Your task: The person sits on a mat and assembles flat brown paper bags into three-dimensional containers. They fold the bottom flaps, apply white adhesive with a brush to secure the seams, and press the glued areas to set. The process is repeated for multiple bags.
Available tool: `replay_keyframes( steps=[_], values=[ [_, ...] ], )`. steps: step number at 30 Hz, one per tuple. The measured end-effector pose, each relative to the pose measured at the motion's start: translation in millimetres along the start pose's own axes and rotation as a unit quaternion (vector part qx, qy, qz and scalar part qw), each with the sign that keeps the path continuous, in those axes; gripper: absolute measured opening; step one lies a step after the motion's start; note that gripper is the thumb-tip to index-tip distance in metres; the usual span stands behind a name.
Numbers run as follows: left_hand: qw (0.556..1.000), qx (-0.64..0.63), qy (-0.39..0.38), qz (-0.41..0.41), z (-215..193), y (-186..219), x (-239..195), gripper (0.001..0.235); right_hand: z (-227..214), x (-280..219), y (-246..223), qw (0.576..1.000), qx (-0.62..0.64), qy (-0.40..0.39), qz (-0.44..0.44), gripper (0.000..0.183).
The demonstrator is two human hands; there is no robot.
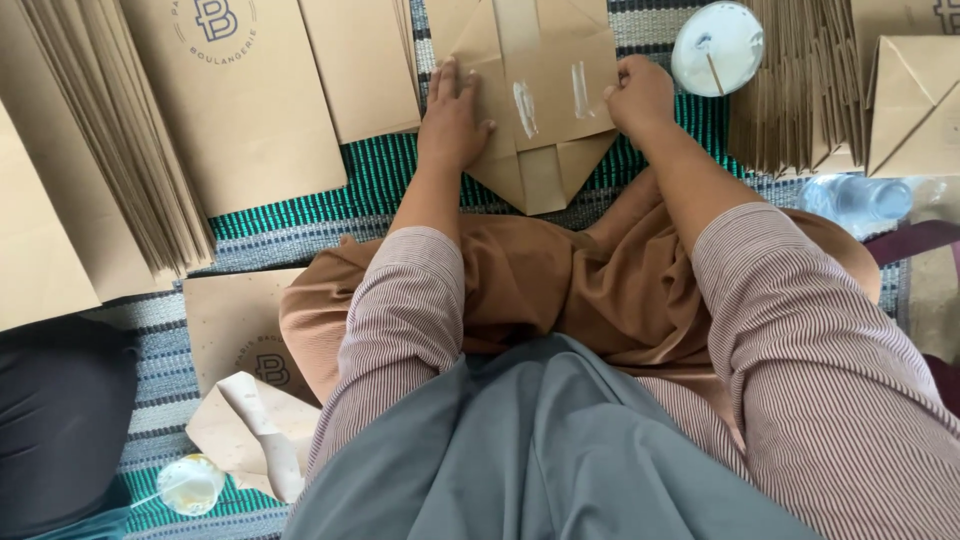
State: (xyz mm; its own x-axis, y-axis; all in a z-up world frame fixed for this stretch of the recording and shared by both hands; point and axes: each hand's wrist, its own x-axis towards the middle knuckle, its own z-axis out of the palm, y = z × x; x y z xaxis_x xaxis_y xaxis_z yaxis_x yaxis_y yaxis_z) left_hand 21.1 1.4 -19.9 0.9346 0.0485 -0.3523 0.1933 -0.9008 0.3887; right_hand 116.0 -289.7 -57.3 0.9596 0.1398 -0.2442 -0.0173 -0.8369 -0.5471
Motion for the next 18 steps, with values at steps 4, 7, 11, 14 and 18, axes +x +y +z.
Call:
replay_keyframes(
  steps=[4,7,11,14,18],
  values=[
    [1.0,-0.01,0.008,0.002,3.3,-0.4,1.5,0.079,-0.1,-2.2,-2.0,1.0,0.019,0.001,0.023,0.009],
    [1.0,-0.017,0.006,-0.006,3.8,1.8,0.2,0.078,4.4,-2.2,-0.9,0.999,0.001,0.023,-0.035,0.004],
    [1.0,-0.011,0.015,0.005,9.8,-0.5,2.1,0.077,1.7,-4.4,-5.6,0.998,-0.014,0.016,-0.059,0.009],
    [0.999,-0.017,0.028,0.012,7.0,-0.6,0.2,0.076,4.1,0.1,1.4,0.998,-0.022,0.008,-0.06,0.004],
    [0.999,-0.025,0.021,0.005,4.1,0.1,-2.1,0.075,9.6,3.4,14.2,0.999,-0.013,0.006,-0.05,0.035]
  ],
)
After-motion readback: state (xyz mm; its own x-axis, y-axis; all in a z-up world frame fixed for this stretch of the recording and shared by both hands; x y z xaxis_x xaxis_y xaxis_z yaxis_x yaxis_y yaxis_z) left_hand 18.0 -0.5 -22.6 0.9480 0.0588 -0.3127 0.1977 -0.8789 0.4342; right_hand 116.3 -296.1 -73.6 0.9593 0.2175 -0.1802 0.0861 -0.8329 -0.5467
